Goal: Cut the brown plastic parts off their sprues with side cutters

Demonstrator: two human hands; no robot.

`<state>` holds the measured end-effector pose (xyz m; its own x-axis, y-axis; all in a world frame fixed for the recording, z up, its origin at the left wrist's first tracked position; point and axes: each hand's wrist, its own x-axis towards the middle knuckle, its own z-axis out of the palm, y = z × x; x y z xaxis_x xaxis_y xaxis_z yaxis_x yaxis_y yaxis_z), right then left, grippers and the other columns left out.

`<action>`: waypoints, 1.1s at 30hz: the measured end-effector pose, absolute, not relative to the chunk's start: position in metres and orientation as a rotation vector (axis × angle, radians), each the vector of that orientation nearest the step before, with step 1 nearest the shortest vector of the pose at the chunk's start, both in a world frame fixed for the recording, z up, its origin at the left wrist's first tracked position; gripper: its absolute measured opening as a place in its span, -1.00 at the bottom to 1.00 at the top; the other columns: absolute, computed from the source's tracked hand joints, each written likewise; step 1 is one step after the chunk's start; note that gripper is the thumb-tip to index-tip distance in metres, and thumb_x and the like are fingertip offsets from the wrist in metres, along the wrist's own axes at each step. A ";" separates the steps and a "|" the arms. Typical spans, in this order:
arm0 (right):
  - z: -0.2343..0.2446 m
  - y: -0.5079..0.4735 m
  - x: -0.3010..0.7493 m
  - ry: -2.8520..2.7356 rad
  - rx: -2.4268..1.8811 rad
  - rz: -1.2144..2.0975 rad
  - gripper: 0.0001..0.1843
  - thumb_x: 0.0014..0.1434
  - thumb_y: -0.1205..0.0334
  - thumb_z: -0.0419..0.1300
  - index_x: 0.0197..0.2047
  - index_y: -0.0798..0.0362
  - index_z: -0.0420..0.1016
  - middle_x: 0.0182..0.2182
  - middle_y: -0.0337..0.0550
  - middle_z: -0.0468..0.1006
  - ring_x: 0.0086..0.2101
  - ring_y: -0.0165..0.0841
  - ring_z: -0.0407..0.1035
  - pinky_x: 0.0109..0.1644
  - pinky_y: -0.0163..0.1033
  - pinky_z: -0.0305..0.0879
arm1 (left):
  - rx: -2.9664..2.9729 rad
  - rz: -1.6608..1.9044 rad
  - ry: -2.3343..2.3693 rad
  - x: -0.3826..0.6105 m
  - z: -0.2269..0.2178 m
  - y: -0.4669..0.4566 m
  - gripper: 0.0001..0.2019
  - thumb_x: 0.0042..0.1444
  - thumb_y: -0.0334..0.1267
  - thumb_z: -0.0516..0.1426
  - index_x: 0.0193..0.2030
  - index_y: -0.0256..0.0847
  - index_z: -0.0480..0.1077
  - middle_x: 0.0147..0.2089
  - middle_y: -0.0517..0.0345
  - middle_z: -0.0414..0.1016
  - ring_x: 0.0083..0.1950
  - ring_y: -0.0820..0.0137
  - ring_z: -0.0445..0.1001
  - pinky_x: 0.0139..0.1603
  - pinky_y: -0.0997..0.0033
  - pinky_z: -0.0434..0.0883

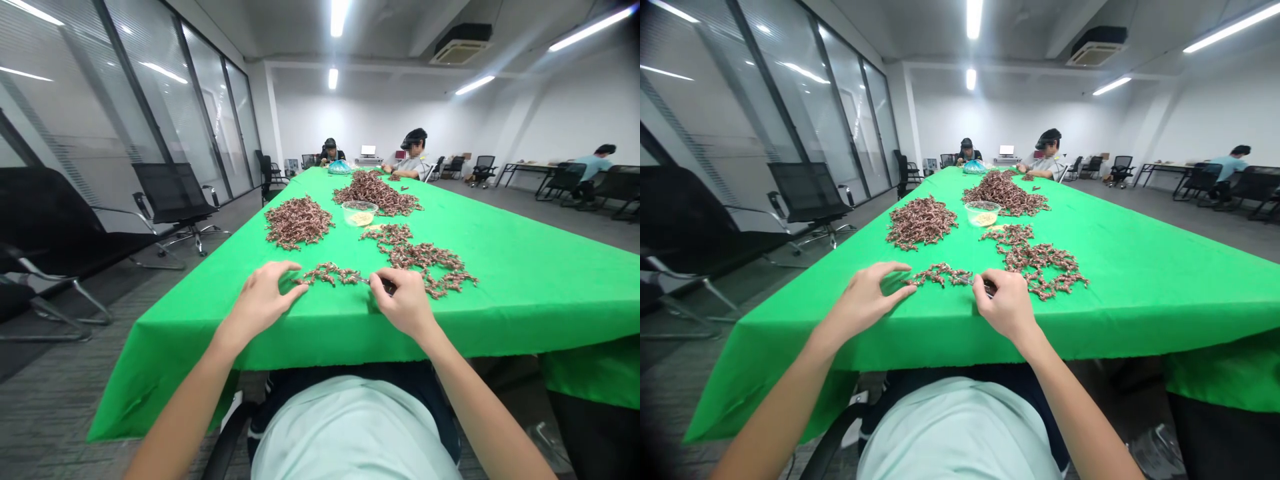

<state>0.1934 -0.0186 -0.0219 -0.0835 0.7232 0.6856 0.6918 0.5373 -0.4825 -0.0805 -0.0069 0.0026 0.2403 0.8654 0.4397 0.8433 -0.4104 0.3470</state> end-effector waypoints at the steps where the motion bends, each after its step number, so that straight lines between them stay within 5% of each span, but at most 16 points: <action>1: -0.022 -0.019 0.193 -1.800 -1.178 0.044 -0.63 0.28 0.16 0.09 -0.54 0.07 0.41 -0.65 -0.28 0.35 -0.60 -0.44 0.19 -0.44 -0.27 -0.01 | 2.427 0.896 1.707 -0.082 0.003 -0.009 -0.63 0.19 0.05 0.15 0.03 -0.09 0.47 0.07 -0.02 0.55 0.11 0.05 0.47 0.11 0.05 0.37; 11: 0.009 0.007 0.190 -1.900 -1.054 0.455 -0.59 0.33 0.09 0.03 -0.51 0.08 0.39 -0.60 -0.27 0.32 -0.56 -0.42 0.15 -0.48 -0.28 -0.01 | 2.414 0.739 1.687 -0.082 0.012 -0.009 -0.81 0.22 -0.05 0.11 -0.21 -0.06 0.47 -0.10 0.11 0.60 -0.05 0.15 0.51 -0.03 0.18 0.38; 16: 0.038 0.045 0.173 -2.087 -1.085 0.091 -0.60 0.26 0.19 0.09 -0.61 0.07 0.29 -0.67 -0.30 0.27 -0.61 -0.47 0.06 -0.45 -0.25 -0.04 | 2.609 0.319 1.752 -0.069 0.042 -0.003 -0.94 0.12 -0.20 0.17 -0.25 -0.05 0.39 -0.26 0.15 0.53 -0.19 0.16 0.47 -0.24 0.23 0.31; 24: 0.059 0.053 0.195 -2.268 -1.149 -0.297 -0.60 0.30 0.13 0.06 -0.56 0.04 0.33 -0.64 -0.20 0.34 -0.60 -0.40 0.11 -0.41 -0.19 -0.09 | 2.799 -0.189 1.445 -0.055 0.065 0.034 -0.96 0.10 -0.29 0.15 -0.31 -0.13 0.35 -0.26 0.04 0.49 -0.20 0.12 0.49 -0.27 0.22 0.32; 33: 0.050 0.101 0.216 -2.314 -1.255 -0.321 -0.52 0.39 0.14 -0.02 -0.57 0.06 0.32 -0.67 -0.22 0.31 -0.63 -0.42 0.05 -0.42 -0.18 -0.18 | 3.024 -0.090 1.021 -0.046 0.056 0.080 -0.77 0.08 -0.58 0.06 -0.21 -0.17 0.33 -0.17 0.06 0.47 -0.15 0.24 0.47 -0.17 0.29 0.38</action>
<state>0.2162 0.1014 0.0496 -0.4608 0.7207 0.5180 0.8344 0.5506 -0.0239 -0.0456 0.0798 0.0563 0.7939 0.6069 -0.0372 0.6041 -0.7942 -0.0665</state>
